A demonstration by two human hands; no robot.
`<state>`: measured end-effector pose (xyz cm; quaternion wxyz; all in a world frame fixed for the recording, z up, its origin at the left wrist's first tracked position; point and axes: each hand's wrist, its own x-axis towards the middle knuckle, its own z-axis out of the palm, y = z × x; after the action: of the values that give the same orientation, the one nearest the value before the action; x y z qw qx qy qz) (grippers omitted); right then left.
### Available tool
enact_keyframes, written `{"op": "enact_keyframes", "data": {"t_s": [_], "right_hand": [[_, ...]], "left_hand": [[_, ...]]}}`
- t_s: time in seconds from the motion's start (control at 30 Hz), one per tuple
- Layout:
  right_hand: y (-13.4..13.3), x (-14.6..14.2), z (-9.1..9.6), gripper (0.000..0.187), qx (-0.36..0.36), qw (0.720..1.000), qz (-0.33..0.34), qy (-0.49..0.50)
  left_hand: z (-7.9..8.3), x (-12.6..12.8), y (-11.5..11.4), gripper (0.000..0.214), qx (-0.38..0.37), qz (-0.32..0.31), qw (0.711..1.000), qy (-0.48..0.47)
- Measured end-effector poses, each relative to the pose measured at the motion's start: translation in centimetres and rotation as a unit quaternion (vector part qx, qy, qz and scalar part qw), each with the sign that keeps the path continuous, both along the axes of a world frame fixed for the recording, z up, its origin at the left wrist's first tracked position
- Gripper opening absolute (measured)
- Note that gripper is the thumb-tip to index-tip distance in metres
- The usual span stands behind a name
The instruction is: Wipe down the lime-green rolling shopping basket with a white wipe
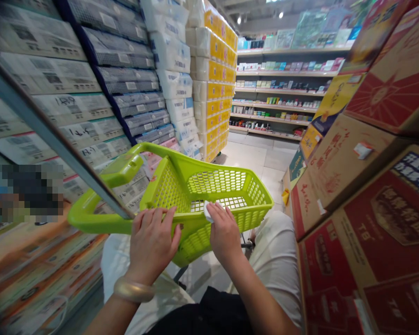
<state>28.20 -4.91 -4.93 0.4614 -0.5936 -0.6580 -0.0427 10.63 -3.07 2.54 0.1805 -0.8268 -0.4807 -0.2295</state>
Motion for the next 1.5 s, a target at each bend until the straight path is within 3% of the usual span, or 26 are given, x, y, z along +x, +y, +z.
{"op": "enact_keyframes", "data": {"t_s": [0.1, 0.3, 0.53, 0.8, 0.93, 1.03, 1.2, 1.3, 1.37, 1.5], "right_hand": [[0.1, -0.3, 0.3, 0.061, -0.005, 1.000, 0.002, 0.004], [0.2, -2.5, 1.0, 0.062, 0.025, 0.994, 0.106, -0.016], [0.0, 0.6, -0.6, 0.059, 0.018, 1.000, -0.002, 0.003], [0.3, -2.3, 0.7, 0.062, 0.035, 0.995, 0.086, -0.023], [0.1, 0.0, -0.5, 0.060, 0.024, 1.000, 0.014, -0.006], [0.1, 0.5, -0.3, 0.057, 0.001, 1.000, -0.020, 0.000], [0.4, -2.5, 1.6, 0.059, 0.013, 0.996, 0.087, -0.020], [0.4, -2.7, 1.4, 0.061, 0.031, 0.992, 0.119, -0.016], [0.2, -1.6, 0.6, 0.060, 0.033, 0.994, 0.101, -0.011], [0.0, 0.9, -0.7, 0.057, 0.004, 1.000, 0.004, -0.003]], "left_hand": [[0.1, 0.1, 0.0, 0.034, 0.000, 0.001, 1.000, -0.004], [0.0, 0.0, 0.1, 0.033, 0.003, -0.003, 1.000, 0.003], [0.0, 0.0, 0.1, 0.033, 0.010, 0.004, 1.000, 0.010], [0.0, -0.1, -0.1, 0.033, 0.004, 0.006, 1.000, 0.022], [-0.1, -0.2, 0.0, 0.033, 0.006, 0.005, 1.000, 0.014], [-0.3, -0.1, 0.2, 0.032, 0.013, 0.009, 1.000, 0.012], [-0.4, -0.1, 0.3, 0.031, 0.016, 0.007, 1.000, 0.020], [-0.4, -0.2, 0.2, 0.031, 0.015, 0.004, 1.000, 0.021], [-0.4, -0.3, 0.2, 0.031, 0.013, 0.004, 1.000, 0.020], [-0.3, -0.2, 0.1, 0.030, 0.012, 0.009, 1.000, 0.016]]}}
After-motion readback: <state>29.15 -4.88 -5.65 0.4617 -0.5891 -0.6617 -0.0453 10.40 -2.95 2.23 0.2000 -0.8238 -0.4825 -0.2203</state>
